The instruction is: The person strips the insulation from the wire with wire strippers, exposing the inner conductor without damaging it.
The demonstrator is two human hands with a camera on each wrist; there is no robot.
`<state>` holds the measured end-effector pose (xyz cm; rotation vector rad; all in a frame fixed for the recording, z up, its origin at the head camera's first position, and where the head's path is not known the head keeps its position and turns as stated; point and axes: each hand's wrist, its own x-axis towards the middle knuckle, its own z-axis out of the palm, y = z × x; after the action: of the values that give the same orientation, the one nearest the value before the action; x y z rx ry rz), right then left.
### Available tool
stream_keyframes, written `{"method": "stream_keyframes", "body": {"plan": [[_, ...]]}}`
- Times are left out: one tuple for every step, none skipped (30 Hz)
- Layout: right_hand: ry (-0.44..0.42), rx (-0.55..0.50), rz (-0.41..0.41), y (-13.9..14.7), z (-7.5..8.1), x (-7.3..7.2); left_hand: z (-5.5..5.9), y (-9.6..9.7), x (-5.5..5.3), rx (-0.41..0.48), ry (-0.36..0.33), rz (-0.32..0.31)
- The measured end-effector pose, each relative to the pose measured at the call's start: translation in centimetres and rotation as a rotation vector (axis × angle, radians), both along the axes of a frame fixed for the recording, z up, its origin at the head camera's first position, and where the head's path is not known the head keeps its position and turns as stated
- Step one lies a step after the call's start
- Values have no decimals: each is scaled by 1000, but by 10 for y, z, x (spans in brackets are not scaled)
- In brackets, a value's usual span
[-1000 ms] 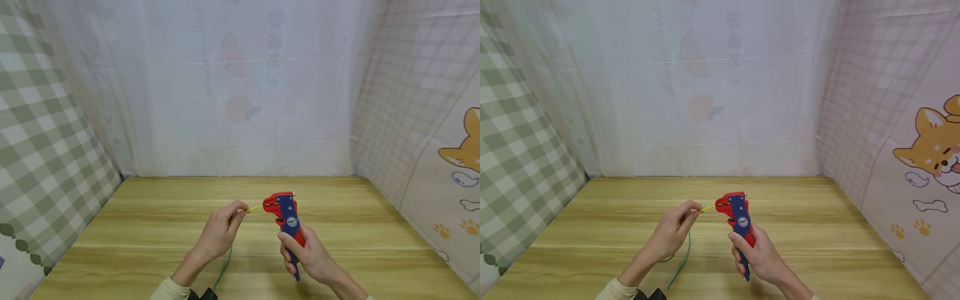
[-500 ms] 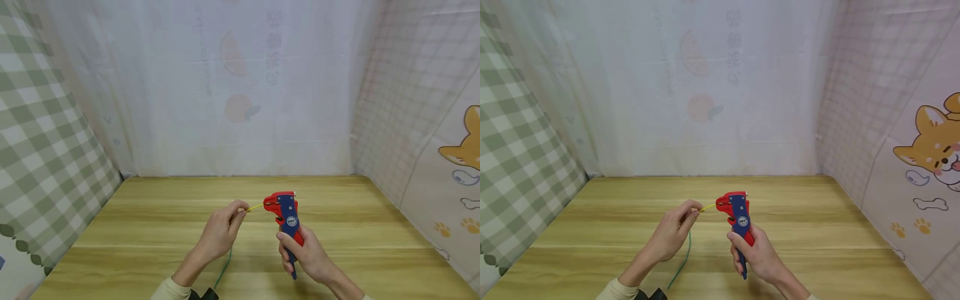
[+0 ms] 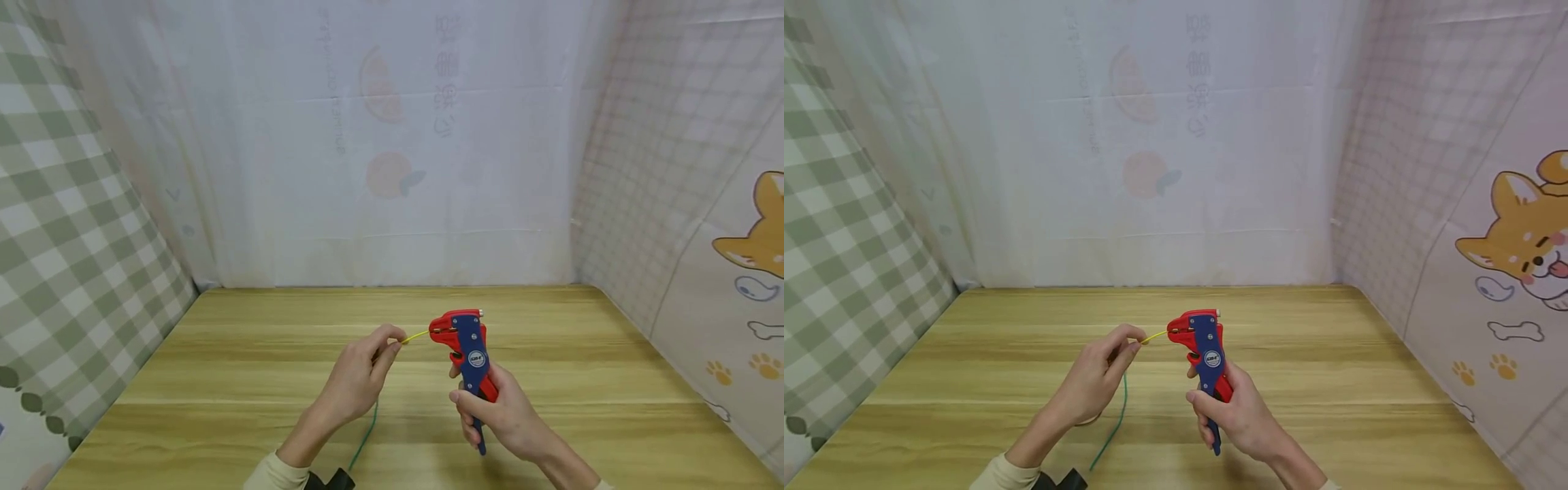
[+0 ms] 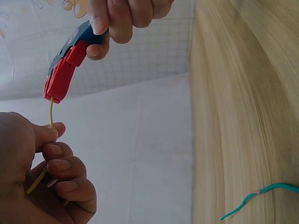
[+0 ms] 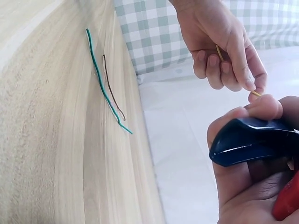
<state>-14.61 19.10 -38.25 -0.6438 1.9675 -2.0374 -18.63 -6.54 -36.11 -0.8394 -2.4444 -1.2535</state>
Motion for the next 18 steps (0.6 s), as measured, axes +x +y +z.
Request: {"method": "stream_keyframes", "body": {"plan": [[-8, 5, -5, 0, 0, 0, 0, 0, 0, 2, -1, 0], [-14, 9, -10, 0, 1, 0, 0, 0, 0, 3, -1, 1], [-19, 8, -15, -1, 1, 1, 0, 1, 0, 4, 0, 2], [-26, 6, -20, -2, 1, 1, 0, 1, 0, 5, 2, 3], [-32, 5, -28, -2, 1, 1, 0, 1, 0, 6, 2, 5], [-35, 2, -35, -3, 1, 1, 0, 2, 0, 6, 3, 7], [-44, -2, -52, -4, 0, 1, 0, 2, 0, 6, 2, 9], [-56, -5, -75, -6, 0, 1, 0, 2, 0, 4, 1, 11], [-67, -6, -97, -7, -1, 0, 0, 3, 0, -1, 4, 14], [-79, -5, -117, -9, -1, -1, 0, 3, 0, -8, 8, 16], [-93, -4, -132, -10, -2, -1, -1, 4, 0, -14, 11, 19], [-102, -2, -142, -10, -3, -2, -1, 4, 0, -21, 10, 24], [-111, -2, -149, -11, -4, -3, -1, 4, 0, -28, 9, 29], [-110, 0, -144, -11, -4, -3, -2, 4, 0, -32, 9, 32], [-103, 2, -133, -10, -4, -3, -2, 4, 1, -35, 10, 35], [-93, 3, -122, -9, -5, -3, -2, 5, 1, -34, 6, 34], [-83, 3, -113, -8, -5, -3, -2, 5, 1, -29, -1, 33], [-70, 5, -106, -7, -4, -2, -2, 5, 1, -24, -6, 30]]}}
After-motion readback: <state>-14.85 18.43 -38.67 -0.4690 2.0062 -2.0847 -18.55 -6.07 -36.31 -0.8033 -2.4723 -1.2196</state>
